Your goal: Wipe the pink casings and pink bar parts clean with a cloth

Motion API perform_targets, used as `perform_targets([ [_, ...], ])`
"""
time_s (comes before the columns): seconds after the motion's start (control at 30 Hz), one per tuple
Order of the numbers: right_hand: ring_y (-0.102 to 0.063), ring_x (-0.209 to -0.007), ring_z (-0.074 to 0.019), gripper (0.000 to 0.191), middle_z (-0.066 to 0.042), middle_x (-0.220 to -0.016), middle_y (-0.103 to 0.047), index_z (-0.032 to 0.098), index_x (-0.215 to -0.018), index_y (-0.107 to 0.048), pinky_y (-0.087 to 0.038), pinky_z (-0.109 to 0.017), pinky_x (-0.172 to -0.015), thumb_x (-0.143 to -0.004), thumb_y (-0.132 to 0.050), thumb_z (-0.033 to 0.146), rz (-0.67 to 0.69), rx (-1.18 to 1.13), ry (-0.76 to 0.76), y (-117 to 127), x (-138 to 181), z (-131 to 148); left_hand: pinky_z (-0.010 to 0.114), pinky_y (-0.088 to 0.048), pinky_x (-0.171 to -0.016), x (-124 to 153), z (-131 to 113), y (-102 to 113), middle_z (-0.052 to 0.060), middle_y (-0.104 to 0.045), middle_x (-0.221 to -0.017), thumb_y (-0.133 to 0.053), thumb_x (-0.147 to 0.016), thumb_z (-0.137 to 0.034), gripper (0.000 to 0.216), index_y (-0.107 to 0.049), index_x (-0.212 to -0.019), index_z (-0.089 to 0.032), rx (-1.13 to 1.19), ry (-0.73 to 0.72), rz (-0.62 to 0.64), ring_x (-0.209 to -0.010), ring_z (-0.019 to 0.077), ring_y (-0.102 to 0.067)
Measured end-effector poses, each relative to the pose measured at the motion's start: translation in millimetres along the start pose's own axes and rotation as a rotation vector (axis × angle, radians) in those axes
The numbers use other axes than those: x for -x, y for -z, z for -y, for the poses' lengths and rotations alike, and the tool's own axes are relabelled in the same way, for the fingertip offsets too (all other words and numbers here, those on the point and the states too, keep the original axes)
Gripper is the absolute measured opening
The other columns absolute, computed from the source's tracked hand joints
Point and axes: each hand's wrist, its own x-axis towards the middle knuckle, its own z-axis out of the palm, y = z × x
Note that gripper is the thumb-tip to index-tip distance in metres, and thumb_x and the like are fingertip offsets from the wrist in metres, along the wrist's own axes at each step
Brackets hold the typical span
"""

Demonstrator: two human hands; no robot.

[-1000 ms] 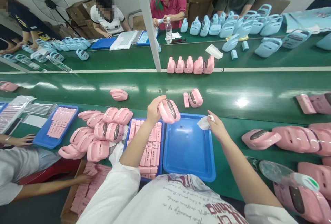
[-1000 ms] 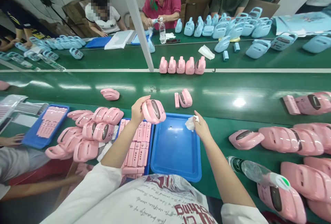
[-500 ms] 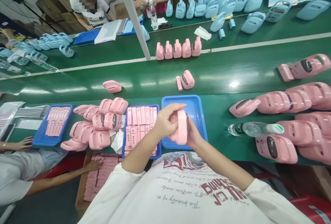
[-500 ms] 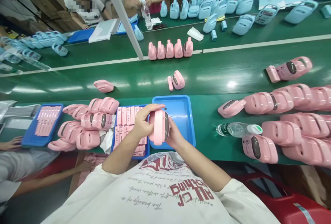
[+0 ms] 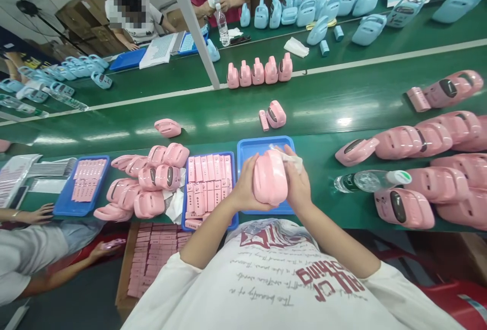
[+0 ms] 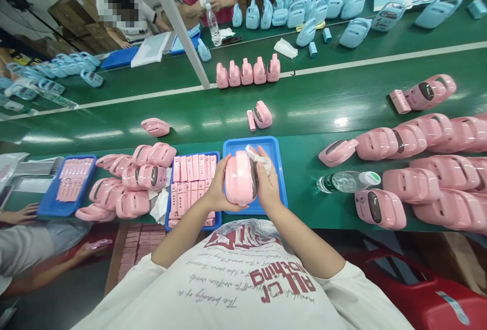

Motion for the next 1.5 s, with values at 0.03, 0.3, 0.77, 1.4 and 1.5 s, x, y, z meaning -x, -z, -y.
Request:
perform_targets([
  [0.03, -0.054, -0.122, -0.0229, 0.051, -0.006, -0.130, -0.059, 0.024, -0.127, -0.054, -0.041, -0.041, -0.106, -0.085, -0.053, 0.052, 0.042, 0.043, 0.082, 1, 0, 5, 0.056, -0.024, -0.111, 0, -1, -2, 0.016, -0.024, -0.144, -0.086, -0.044, -0.046, 0.130, -0.008, -0.147, -0.026, 0.011, 0.002, -0.004, -0.135, 0.0396, -0.027],
  [0.3, -0.047, -0.129, -0.0246, 0.048, -0.005, -0.136, -0.053, 0.025, -0.140, -0.043, -0.039, -0.045, -0.109, -0.093, -0.040, 0.038, 0.356, 0.418, 0.652, 12, 22, 17, 0.050, -0.024, -0.114, -1, -9, -10, 0.015, -0.023, -0.150, -0.084, -0.050, -0.044, 0.122, -0.009, -0.145, -0.025, 0.306, 0.141, -0.182, -0.138, 0.0352, -0.028],
  [0.77, -0.053, -0.123, -0.0244, 0.041, -0.007, -0.125, -0.062, 0.025, -0.125, -0.058, -0.044, -0.045, -0.104, -0.090, -0.047, 0.042, 0.359, 0.418, 0.757, 13, 9, 17, 0.052, -0.036, -0.106, -11, -2, -1, 0.014, -0.051, -0.134, -0.085, -0.044, -0.043, 0.103, -0.041, -0.134, -0.020, 0.729, 0.119, 0.007, -0.125, 0.0389, -0.046],
  [1.4, -0.065, -0.074, -0.0197, 0.026, -0.002, -0.079, -0.070, 0.018, -0.086, -0.068, -0.054, -0.037, -0.075, -0.065, -0.073, 0.033, -0.063, 0.077, -0.103, 7, -39, 41, 0.041, -0.046, -0.095, -10, -9, 1, 0.010, -0.053, -0.133, -0.079, -0.053, -0.054, 0.085, -0.049, -0.126, -0.024, 0.785, 0.434, -0.109, -0.120, 0.0292, -0.052],
  [1.5, -0.065, -0.074, -0.0193, 0.055, 0.000, -0.077, -0.069, 0.021, -0.111, -0.062, -0.053, -0.039, -0.078, -0.060, -0.078, 0.032, -0.007, 0.122, -0.088, 11, -43, 44, 0.038, -0.045, -0.096, -12, -12, -1, 0.010, -0.054, -0.131, -0.082, -0.056, -0.042, 0.083, -0.046, -0.129, -0.023, 0.654, 0.423, -0.122, -0.118, 0.0263, -0.053],
])
